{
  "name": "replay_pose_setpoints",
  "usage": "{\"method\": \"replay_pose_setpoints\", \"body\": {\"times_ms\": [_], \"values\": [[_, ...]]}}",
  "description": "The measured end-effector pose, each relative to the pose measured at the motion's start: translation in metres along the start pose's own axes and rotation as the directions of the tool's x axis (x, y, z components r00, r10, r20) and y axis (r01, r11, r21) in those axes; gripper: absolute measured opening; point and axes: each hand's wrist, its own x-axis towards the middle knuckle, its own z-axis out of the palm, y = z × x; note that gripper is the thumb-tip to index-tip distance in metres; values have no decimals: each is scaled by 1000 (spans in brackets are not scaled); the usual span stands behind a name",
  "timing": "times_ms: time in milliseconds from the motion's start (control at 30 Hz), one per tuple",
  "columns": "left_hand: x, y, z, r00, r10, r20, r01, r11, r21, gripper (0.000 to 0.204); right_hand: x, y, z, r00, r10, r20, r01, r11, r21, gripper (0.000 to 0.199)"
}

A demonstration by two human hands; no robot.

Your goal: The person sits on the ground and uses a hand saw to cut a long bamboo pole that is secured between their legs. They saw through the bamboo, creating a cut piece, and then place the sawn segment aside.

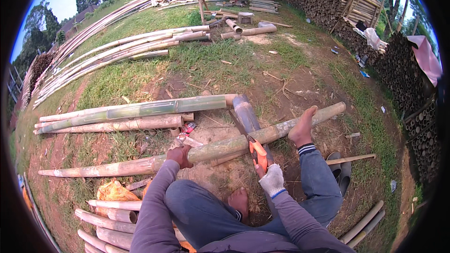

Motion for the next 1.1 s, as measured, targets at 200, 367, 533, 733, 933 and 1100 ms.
{"method": "replay_pose_setpoints", "body": {"times_ms": [200, 367, 533, 733, 933, 1100], "values": [[0, 10, -10, 999, -5, 42, 5, 1000, -6, 90, 9, -16, 2, 985, -102, -137, 110, 992, 55, 43], [-4, 9, -14, 1000, -8, 29, 8, 1000, -1, 90, 24, -15, 10, 993, -49, -104, 69, 978, 196, 42], [2, 11, -13, 998, 5, 55, -6, 1000, 8, 94, 40, 19, 36, 993, -80, -88, 109, 910, 400, 29], [-4, 8, -11, 999, -7, 45, 6, 1000, 12, 92, 38, 4, 33, 992, -79, -94, 104, 950, 294, 24], [-2, 11, -17, 997, 3, 77, -2, 1000, -11, 93, 38, -7, 27, 971, -128, -204, 159, 977, 142, 23], [-2, 11, -17, 997, 5, 77, -5, 1000, -10, 93, 38, -10, 22, 989, -69, -131, 88, 985, 149, 26]]}}
